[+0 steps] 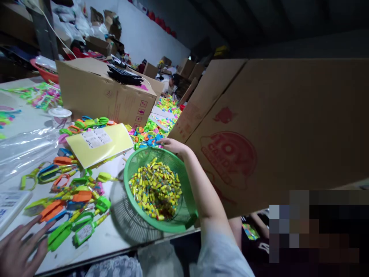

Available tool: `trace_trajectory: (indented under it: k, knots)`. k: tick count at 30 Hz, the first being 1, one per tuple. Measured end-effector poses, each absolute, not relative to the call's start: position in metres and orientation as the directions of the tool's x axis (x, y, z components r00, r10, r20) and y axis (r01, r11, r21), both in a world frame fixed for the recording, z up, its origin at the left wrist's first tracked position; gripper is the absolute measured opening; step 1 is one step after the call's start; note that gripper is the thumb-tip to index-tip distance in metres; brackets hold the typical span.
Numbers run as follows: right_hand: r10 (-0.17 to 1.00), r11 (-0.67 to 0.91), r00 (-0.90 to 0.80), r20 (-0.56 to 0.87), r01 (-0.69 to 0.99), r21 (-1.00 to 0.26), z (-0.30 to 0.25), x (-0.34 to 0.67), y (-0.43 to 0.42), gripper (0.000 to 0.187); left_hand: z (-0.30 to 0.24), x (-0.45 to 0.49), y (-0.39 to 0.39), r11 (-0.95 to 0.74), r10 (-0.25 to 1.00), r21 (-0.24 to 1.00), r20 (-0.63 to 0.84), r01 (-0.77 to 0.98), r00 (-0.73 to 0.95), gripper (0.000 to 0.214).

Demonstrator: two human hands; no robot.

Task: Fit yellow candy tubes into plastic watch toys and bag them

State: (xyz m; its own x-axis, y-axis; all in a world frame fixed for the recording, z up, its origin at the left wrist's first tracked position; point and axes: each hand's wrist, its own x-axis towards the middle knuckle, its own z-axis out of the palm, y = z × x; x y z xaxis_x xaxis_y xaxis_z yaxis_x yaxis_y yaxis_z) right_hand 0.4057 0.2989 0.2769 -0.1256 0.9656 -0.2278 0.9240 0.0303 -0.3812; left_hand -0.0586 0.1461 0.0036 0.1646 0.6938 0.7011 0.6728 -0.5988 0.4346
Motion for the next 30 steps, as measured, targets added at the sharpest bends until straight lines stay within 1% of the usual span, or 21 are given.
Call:
trace_trajectory:
  k: [2,3,4,5,6,7,8,9,10,11,12,13,14,17,19,20,23,25,27,29,30]
  knots:
    - [0.927,0.261,-0.349,-0.135,0.862,-0.433,0.291,0.382,0.249,0.046,0.038,-0.046,0.134,-0.614,0.689,0.414,0.696,0.671,0.201,0.059]
    - [0.898,0.345,-0.429,-0.094,0.822,-0.452,0.295,0.367,0.221,0.048,0.057,-0.037,0.125,-0.617,0.657,0.429,0.742,0.660,0.133,0.051]
    - [0.865,0.416,-0.497,-0.061,0.781,-0.465,0.297,0.349,0.195,0.049,0.077,-0.026,0.116,-0.578,0.679,0.501,0.733,0.644,0.039,0.041]
    - [0.826,0.480,-0.563,-0.033,0.732,-0.484,0.296,0.330,0.169,0.051,0.096,-0.014,0.107,-0.553,0.728,0.618,0.685,0.558,-0.038,0.031]
    - [0.783,0.536,-0.623,-0.006,0.679,-0.501,0.293,0.310,0.145,0.052,0.115,-0.001,0.098,-0.458,0.842,0.796,0.531,0.396,-0.093,0.029]
    - [0.737,0.587,-0.676,0.021,0.623,-0.517,0.287,0.290,0.124,0.053,0.131,0.011,0.092,-0.312,0.942,0.938,0.326,0.155,-0.076,0.036]
    - [0.703,0.621,-0.710,0.046,0.581,-0.527,0.279,0.271,0.106,0.054,0.144,0.023,0.087,-0.120,0.992,0.989,0.122,-0.088,0.024,0.046]
    - [0.683,0.645,-0.727,0.068,0.556,-0.524,0.268,0.253,0.091,0.054,0.153,0.033,0.085,0.107,0.981,0.952,-0.053,-0.288,0.189,0.056]
    - [0.676,0.659,-0.732,0.086,0.547,-0.516,0.256,0.237,0.078,0.053,0.159,0.040,0.083,0.329,0.916,0.858,-0.189,-0.394,0.353,0.065]
    - [0.682,0.661,-0.724,0.099,0.554,-0.507,0.243,0.223,0.068,0.052,0.162,0.044,0.082,0.467,0.854,0.776,-0.271,-0.424,0.445,0.068]
    - [0.699,0.651,-0.706,0.108,0.567,-0.505,0.230,0.212,0.061,0.050,0.162,0.046,0.081,0.549,0.815,0.705,-0.333,-0.449,0.474,0.065]
    - [0.720,0.632,-0.683,0.121,0.575,-0.519,0.217,0.204,0.055,0.047,0.160,0.045,0.080,0.583,0.803,0.662,-0.378,-0.471,0.461,0.061]
    - [0.739,0.612,-0.658,0.144,0.567,-0.552,0.204,0.198,0.051,0.043,0.157,0.043,0.079,0.578,0.814,0.645,-0.410,-0.500,0.412,0.057]
    - [0.792,0.566,-0.537,0.292,0.465,-0.681,0.174,0.190,0.045,0.029,0.149,0.036,0.074,0.514,0.853,0.636,-0.447,-0.575,0.269,0.053]
    - [0.816,0.555,-0.434,0.383,0.402,-0.728,0.162,0.188,0.043,0.021,0.145,0.034,0.071,0.527,0.843,0.613,-0.466,-0.588,0.269,0.052]
    - [0.832,0.540,-0.380,0.404,0.387,-0.748,0.157,0.187,0.042,0.018,0.144,0.034,0.071,0.547,0.829,0.597,-0.482,-0.587,0.283,0.050]
    - [0.890,0.453,-0.210,0.404,0.316,-0.834,0.151,0.186,0.039,0.015,0.142,0.036,0.071,0.588,0.788,0.563,-0.561,-0.580,0.253,0.045]
    - [0.924,0.379,-0.133,0.358,0.194,-0.905,0.151,0.188,0.039,0.015,0.139,0.036,0.070,0.602,0.773,0.559,-0.587,-0.570,0.240,0.041]
    - [0.944,0.296,-0.164,0.287,0.038,-0.954,0.152,0.193,0.042,0.014,0.134,0.035,0.069,0.631,0.769,0.571,-0.551,-0.526,0.325,0.042]
    - [0.934,0.201,-0.285,0.216,-0.084,-0.976,0.154,0.198,0.046,0.014,0.130,0.034,0.065,0.658,0.753,0.588,-0.488,-0.471,0.443,0.044]
    - [0.917,0.157,-0.351,0.190,-0.120,-0.980,0.155,0.200,0.048,0.014,0.130,0.034,0.063,0.660,0.747,0.599,-0.464,-0.453,0.475,0.044]
